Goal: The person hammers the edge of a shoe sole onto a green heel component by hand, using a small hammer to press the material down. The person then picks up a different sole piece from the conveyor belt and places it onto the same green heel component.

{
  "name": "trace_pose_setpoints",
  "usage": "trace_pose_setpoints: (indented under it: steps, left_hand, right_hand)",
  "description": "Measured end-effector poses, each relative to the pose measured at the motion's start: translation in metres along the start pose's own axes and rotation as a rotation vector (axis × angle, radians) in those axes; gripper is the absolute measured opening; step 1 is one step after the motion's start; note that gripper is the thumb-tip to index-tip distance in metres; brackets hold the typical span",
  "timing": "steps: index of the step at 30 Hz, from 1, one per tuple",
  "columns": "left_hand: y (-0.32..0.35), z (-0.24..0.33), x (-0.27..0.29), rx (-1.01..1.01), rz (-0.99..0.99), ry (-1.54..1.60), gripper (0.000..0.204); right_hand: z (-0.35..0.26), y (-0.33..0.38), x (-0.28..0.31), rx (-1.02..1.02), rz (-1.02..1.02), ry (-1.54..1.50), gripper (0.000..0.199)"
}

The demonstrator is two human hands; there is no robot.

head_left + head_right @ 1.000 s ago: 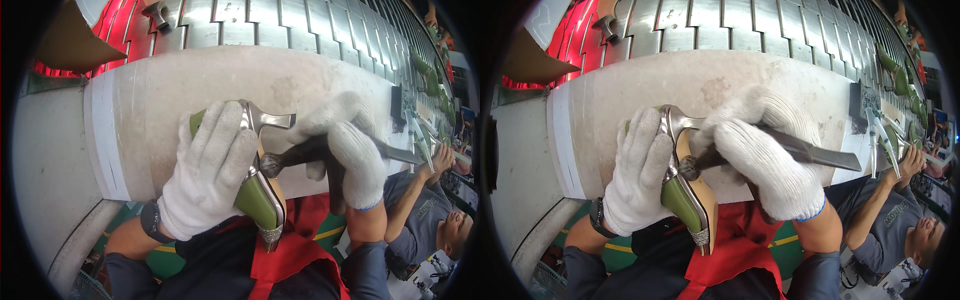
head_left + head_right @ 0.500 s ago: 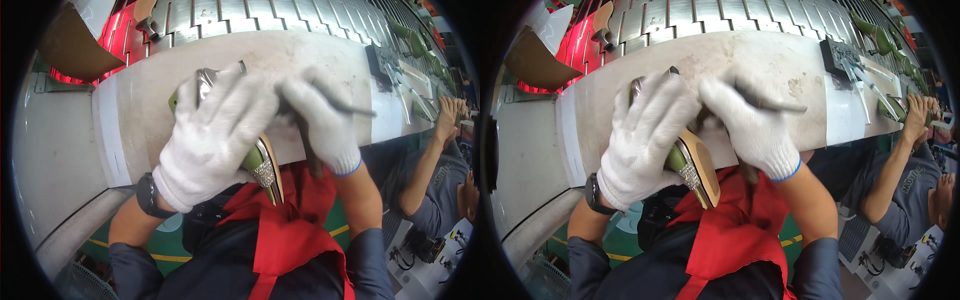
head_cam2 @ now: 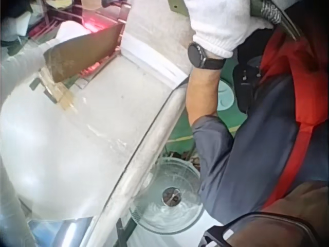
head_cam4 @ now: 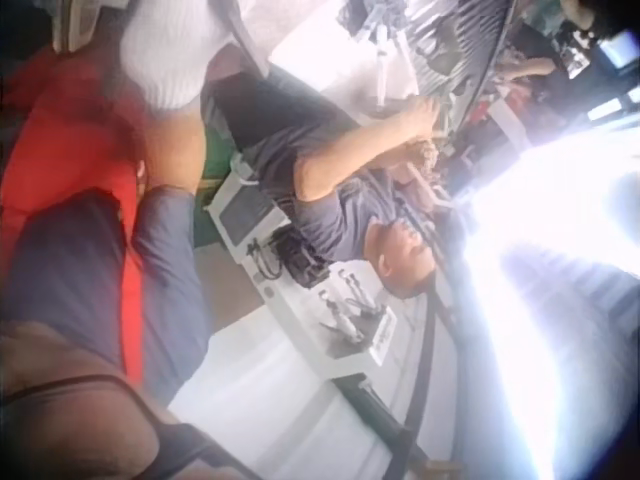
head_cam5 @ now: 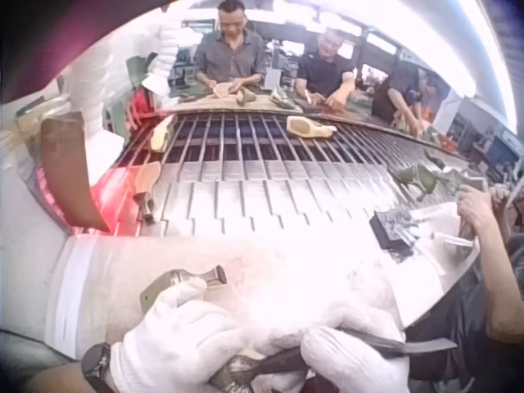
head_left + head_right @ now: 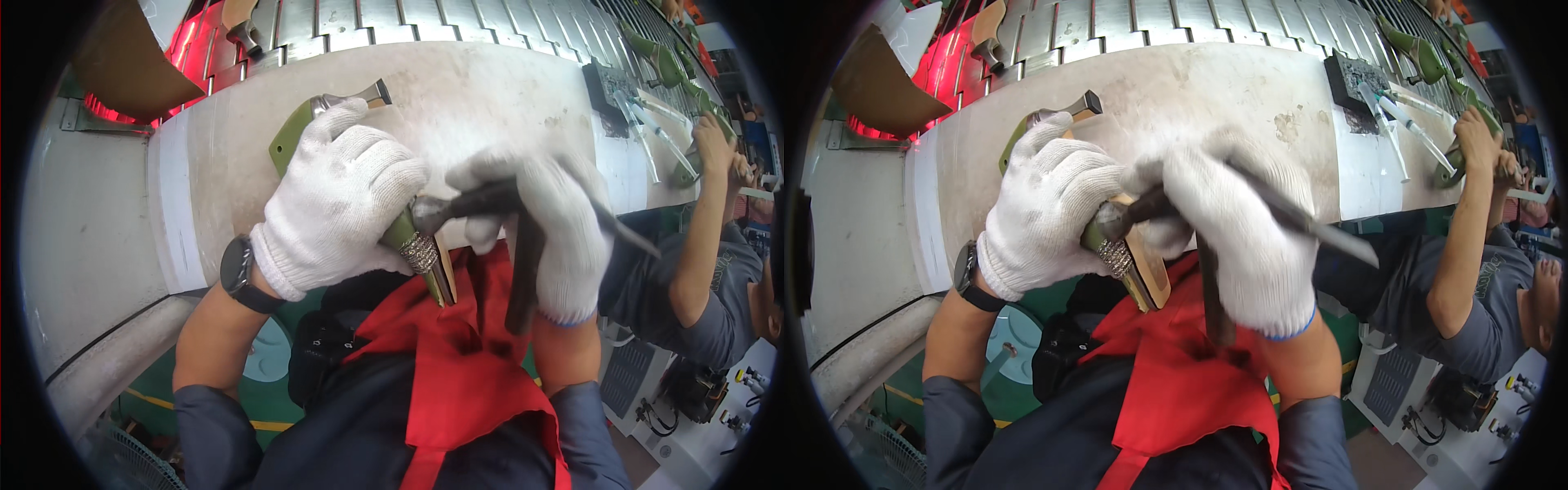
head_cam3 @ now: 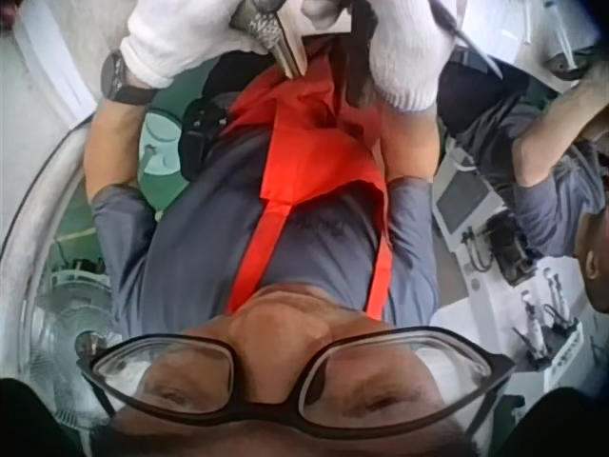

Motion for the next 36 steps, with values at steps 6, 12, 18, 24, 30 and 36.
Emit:
trace_pose_setpoints:
  steps: [6,12,18,24,30,36]
  left_hand:
    - [0.001,-0.007,0.009,-0.007,0.025,0.012,0.089]
    - [0.013,-0.039,0.032,0.587,0.419,0.955,0.057]
    - [-0.052,-0.011,0.004,0.613,0.082,1.441,0.049]
    - [-0.039,-0.050,-0.030,0.425,0.202,0.431,0.035]
    - [-0.053,-0.044,-0.038,0.265,0.119,0.351,0.034]
    - [-0.040,-0.101,0.009,0.541,0.425,0.075,0.052]
  right_hand:
    - [0.024,-0.047,0.038,0.567,-0.161,0.700,0.026]
    - [-0.001,-0.015,0.024,0.748,-0.293,0.890,0.078]
    - [0.012,-0.024,-0.022,0.835,-0.040,0.354,0.084]
    - [0.035,-0.168,0.013,0.248,0.257,-0.072,0.043]
    - [0.143,-0.276,0.137,-0.046,0.239,0.595,0.044]
    - [0.075,-0.197,0.044,0.236,0.239,1.049,0.077]
Point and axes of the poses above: each hand's wrist, its own y-axis away from the middle knuckle, its own x-axis out of the back of the hand, z = x × y, the point moved 4 cm from there along -y, towards the middle knuckle, and after that the axes turned 14 degrees about x, right-handed, at the moved point
